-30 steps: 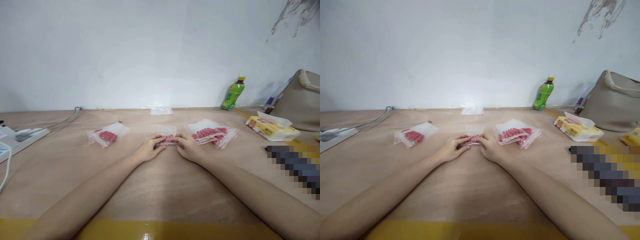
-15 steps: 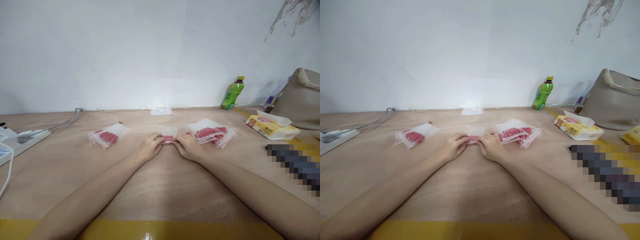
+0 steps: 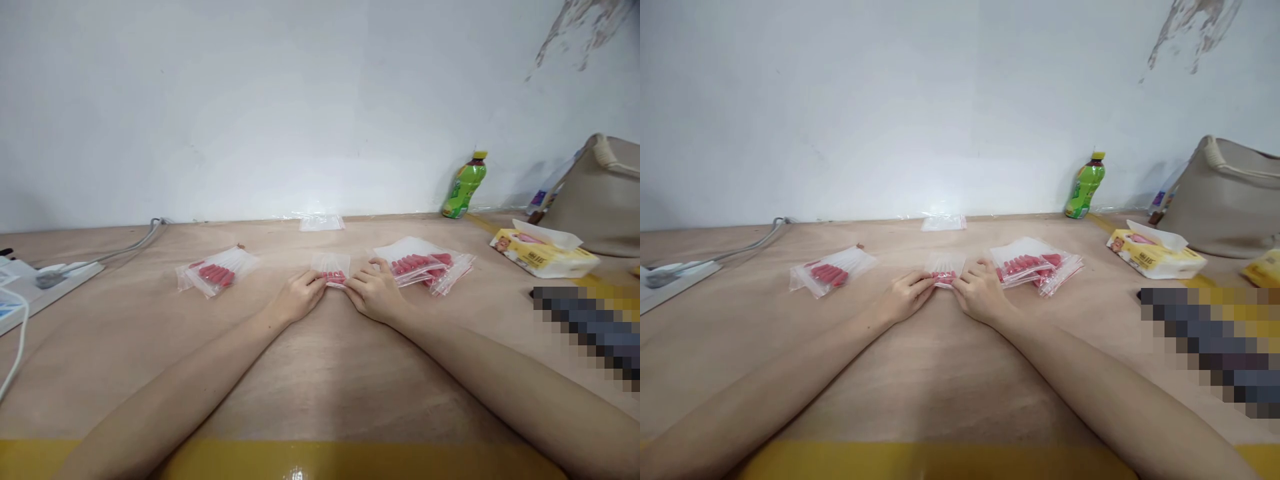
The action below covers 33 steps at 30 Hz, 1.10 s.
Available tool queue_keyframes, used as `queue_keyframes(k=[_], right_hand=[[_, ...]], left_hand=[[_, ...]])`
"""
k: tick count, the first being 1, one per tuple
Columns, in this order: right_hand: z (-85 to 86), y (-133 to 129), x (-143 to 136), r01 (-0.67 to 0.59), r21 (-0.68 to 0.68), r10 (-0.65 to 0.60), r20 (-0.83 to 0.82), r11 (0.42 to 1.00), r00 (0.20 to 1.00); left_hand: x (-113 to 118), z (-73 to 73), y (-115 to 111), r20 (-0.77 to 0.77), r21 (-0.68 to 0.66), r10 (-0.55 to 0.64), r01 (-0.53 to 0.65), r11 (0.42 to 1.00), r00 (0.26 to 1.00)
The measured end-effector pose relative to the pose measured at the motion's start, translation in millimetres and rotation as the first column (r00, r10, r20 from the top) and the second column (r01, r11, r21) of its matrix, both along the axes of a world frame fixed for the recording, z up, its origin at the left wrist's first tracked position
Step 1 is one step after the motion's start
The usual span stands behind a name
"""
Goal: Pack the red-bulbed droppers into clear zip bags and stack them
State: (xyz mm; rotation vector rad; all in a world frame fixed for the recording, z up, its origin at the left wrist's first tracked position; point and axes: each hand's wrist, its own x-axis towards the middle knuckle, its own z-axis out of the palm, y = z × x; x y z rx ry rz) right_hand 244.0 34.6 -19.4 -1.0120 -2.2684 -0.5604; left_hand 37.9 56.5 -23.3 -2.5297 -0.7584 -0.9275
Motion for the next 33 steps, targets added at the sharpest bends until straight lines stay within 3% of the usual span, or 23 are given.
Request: queue_keyframes(k=[10, 17, 33], right_hand=[[-1.0, 1, -1, -0.013, -0.174, -0.007, -0.115, 0.985, 0.993], [-1.4, 2, -1, 0.012, -0.127, -0.023, -0.083, 0.992, 0.996], [-0.2, 2, -1, -0.001, -0.085, -0.005, -0.071, 0.996, 0.997]], left_hand=[[5, 5.4, 4, -0.065, -0.044, -0.080, 0.077, 0.996, 0.995], [20, 9.2, 12, -0.147, -0.007, -0.149, 0.150, 0.989, 0.978], [24, 13.0, 13, -0.236, 0.034, -0.141, 0.154, 0.988, 0.961]])
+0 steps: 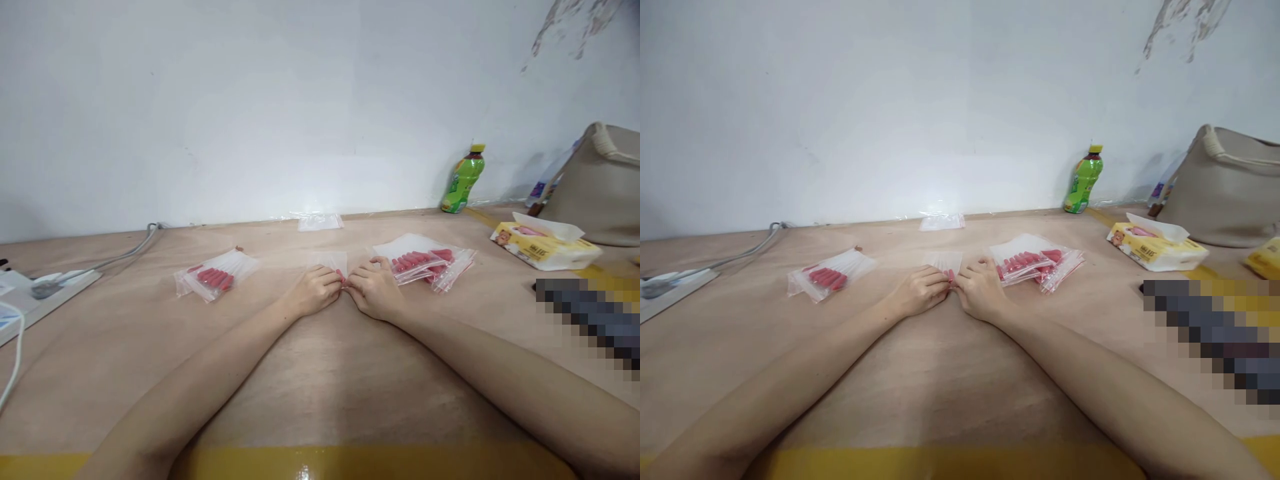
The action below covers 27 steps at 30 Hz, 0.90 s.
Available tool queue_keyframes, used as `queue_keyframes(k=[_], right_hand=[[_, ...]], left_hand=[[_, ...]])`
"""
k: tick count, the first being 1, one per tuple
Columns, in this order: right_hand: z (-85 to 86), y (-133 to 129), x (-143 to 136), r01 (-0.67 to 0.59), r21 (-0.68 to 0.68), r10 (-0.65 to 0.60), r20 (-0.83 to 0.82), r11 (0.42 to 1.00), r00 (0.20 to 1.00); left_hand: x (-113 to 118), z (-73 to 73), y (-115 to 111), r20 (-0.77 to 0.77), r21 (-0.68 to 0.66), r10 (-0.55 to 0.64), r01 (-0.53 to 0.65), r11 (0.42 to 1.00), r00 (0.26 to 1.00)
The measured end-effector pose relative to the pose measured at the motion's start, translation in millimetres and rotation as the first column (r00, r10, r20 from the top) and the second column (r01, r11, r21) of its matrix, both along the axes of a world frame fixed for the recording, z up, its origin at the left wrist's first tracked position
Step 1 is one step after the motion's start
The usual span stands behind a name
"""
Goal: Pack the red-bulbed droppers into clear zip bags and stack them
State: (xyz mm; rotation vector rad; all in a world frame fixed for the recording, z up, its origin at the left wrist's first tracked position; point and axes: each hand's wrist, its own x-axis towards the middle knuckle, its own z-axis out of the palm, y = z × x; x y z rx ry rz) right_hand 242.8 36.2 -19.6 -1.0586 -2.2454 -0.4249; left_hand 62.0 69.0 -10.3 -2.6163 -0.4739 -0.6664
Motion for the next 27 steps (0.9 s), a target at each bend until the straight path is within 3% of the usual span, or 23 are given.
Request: queue_keyframes(k=[12, 21, 25, 27], right_hand=[[4.5, -5, 7, 0.034, -0.063, -0.038, -0.054, 0.997, 0.998], [2.6, -4, 9, 0.057, -0.064, -0.061, -0.058, 0.996, 0.996], [-2.0, -1, 8, -0.125, -0.200, 0.079, -0.224, 0.972, 0.971], [-2.8, 3, 8, -0.261, -0.253, 0.164, -0.349, 0.932, 0.923]], left_hand=[[-48, 4.0, -8, 0.046, 0.024, 0.110, -0.111, 0.994, 0.993], [-52, 1.3, -8, 0.022, 0.007, 0.190, -0.190, 0.982, 0.982], [-66, 12.6, -10, -0.052, -0.056, 0.201, -0.204, 0.977, 0.978], [-82, 18.5, -7, -0.045, -0.076, 0.334, -0.337, 0.938, 0.941]])
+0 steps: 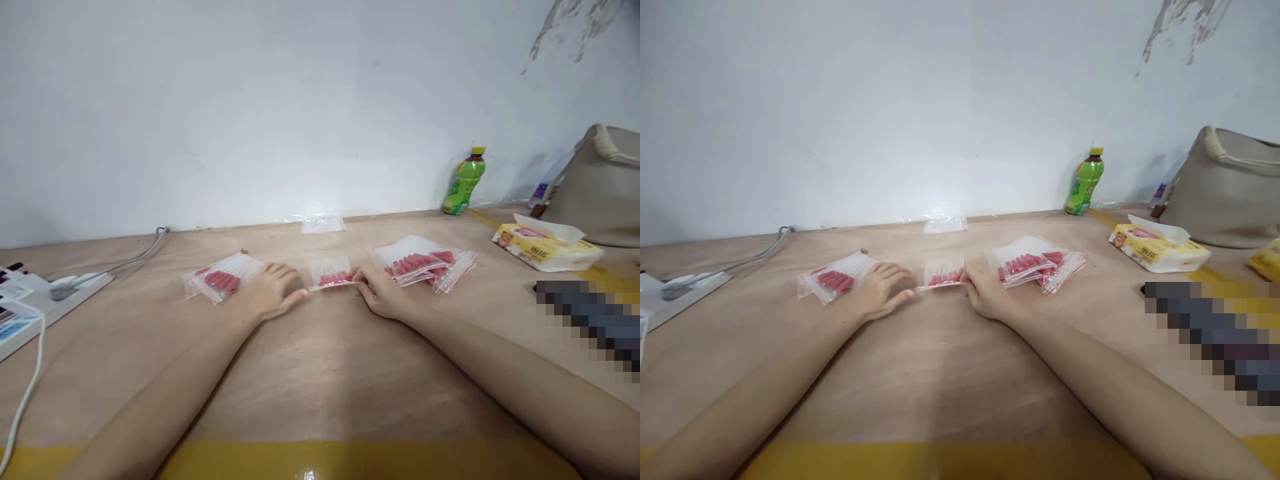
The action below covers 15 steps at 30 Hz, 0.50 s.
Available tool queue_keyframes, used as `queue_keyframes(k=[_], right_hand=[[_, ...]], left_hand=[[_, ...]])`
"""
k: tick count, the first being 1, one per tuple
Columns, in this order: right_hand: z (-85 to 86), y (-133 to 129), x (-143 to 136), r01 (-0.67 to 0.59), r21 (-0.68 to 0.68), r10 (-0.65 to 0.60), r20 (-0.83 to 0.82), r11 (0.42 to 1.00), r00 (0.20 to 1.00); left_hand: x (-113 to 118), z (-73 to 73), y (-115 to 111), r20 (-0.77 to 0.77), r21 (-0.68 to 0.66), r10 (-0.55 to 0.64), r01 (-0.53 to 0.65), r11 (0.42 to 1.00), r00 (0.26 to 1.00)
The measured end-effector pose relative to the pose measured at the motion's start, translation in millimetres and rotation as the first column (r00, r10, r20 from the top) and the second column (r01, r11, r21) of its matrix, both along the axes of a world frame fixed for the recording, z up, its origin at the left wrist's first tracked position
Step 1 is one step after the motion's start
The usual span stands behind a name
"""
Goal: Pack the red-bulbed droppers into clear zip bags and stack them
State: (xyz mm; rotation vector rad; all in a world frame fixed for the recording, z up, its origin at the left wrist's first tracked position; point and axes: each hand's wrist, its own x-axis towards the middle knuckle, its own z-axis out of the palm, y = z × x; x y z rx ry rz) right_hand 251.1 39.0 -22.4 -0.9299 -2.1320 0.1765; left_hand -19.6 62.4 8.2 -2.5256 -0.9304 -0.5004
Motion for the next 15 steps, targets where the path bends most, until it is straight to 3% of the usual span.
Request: queue_keyframes(k=[2, 5, 10, 15], right_hand=[[2.3, 5, 2, -0.045, -0.024, 0.044, -0.044, 0.999, 0.998], [11.0, 14, 12, 0.003, -0.001, -0.003, 0.028, 1.000, 1.000], [24.6, 14, 54, 0.176, 0.087, -0.187, 0.134, 0.980, 0.973], [27.2, -6, 102, 0.256, 0.161, -0.277, 0.123, 0.953, 0.953]], left_hand=[[-20, 1.5, 7, 0.163, 0.073, 0.298, -0.313, 0.947, 0.941], [-51, -6.4, 20, 0.352, 0.085, 0.499, -0.558, 0.826, 0.792], [-73, -23.9, 30, 0.414, -0.019, 0.622, -0.677, 0.736, 0.665], [-46, -18.1, 22, 0.310, -0.131, 0.648, -0.644, 0.754, 0.696]])
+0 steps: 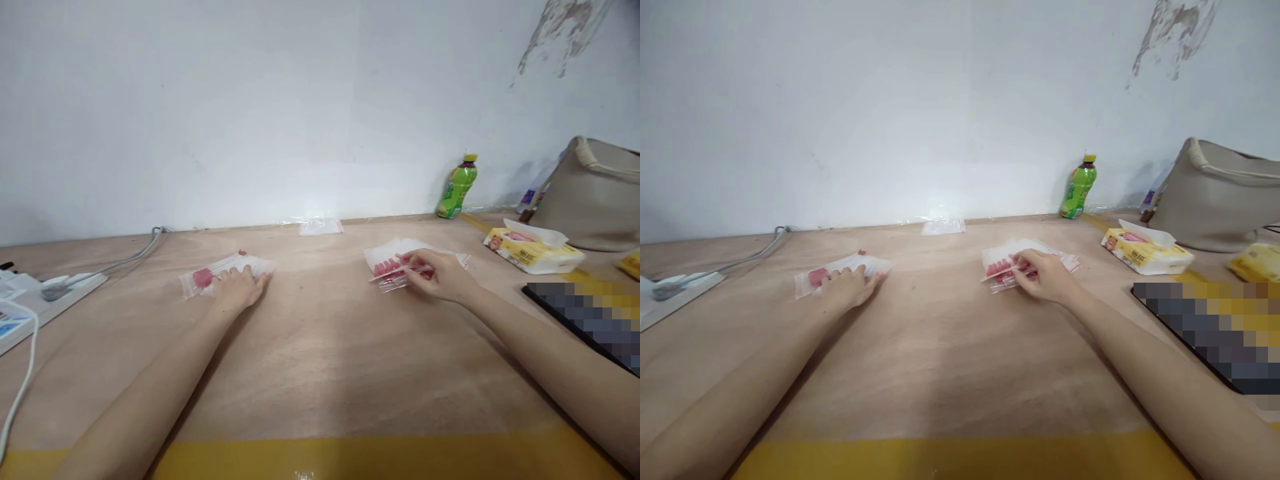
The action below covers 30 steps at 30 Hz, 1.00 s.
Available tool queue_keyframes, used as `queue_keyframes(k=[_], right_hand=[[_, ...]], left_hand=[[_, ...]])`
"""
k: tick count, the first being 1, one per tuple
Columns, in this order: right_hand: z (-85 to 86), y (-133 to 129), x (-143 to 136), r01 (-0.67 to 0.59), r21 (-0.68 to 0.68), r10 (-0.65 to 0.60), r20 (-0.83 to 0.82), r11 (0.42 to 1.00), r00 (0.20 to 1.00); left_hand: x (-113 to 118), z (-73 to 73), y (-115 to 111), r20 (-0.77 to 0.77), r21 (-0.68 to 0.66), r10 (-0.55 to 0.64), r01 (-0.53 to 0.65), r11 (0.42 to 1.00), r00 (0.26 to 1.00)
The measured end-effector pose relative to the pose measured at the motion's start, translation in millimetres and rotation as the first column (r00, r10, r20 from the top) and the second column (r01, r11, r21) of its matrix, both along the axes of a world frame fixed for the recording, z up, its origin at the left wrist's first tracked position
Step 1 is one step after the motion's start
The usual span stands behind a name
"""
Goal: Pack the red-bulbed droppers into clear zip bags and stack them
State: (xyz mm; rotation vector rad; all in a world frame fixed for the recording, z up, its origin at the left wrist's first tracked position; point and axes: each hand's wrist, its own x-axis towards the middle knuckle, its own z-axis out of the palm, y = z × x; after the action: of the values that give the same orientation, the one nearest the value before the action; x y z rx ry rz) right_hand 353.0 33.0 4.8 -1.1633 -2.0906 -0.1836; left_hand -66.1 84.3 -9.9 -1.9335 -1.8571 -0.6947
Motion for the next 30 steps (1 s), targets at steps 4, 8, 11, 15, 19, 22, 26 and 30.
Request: queue_keyframes(k=[4, 8, 11, 15, 19, 22, 26, 30], right_hand=[[2.3, -7, 1, 0.134, 0.152, -0.142, 0.038, 0.979, 0.989], [4.0, -6, -40, 0.006, 0.168, -0.018, 0.065, 0.986, 0.998], [3.7, -4, -78, -0.200, 0.012, 0.196, 0.145, 0.980, 0.970], [1.1, 3, -107, -0.201, -0.144, 0.227, 0.194, 0.969, 0.954], [-10.2, 10, -112, -0.143, -0.093, 0.162, 0.245, 0.985, 0.956], [-20.8, 11, -109, -0.128, -0.023, 0.129, 0.264, 0.992, 0.956], [-25.4, 8, -108, -0.075, 0.081, 0.048, 0.298, 0.994, 0.953], [-24.8, 6, -107, -0.030, 0.159, -0.023, 0.319, 0.987, 0.948]], left_hand=[[47, 5.6, -19, -0.010, -0.133, -0.161, 0.158, 0.978, 0.987], [92, 1.2, -40, -0.005, -0.204, -0.409, 0.399, 0.894, 0.913], [110, -5.6, -44, 0.070, -0.156, -0.571, 0.574, 0.804, 0.818], [114, -12.1, -36, 0.128, -0.106, -0.618, 0.630, 0.769, 0.776], [111, -13.2, -32, 0.140, -0.090, -0.631, 0.645, 0.759, 0.763], [109, -12.9, -34, 0.154, -0.091, -0.637, 0.653, 0.752, 0.755], [108, -12.9, -35, 0.166, -0.095, -0.643, 0.661, 0.744, 0.748], [108, -13.3, -35, 0.161, -0.078, -0.650, 0.666, 0.742, 0.742]])
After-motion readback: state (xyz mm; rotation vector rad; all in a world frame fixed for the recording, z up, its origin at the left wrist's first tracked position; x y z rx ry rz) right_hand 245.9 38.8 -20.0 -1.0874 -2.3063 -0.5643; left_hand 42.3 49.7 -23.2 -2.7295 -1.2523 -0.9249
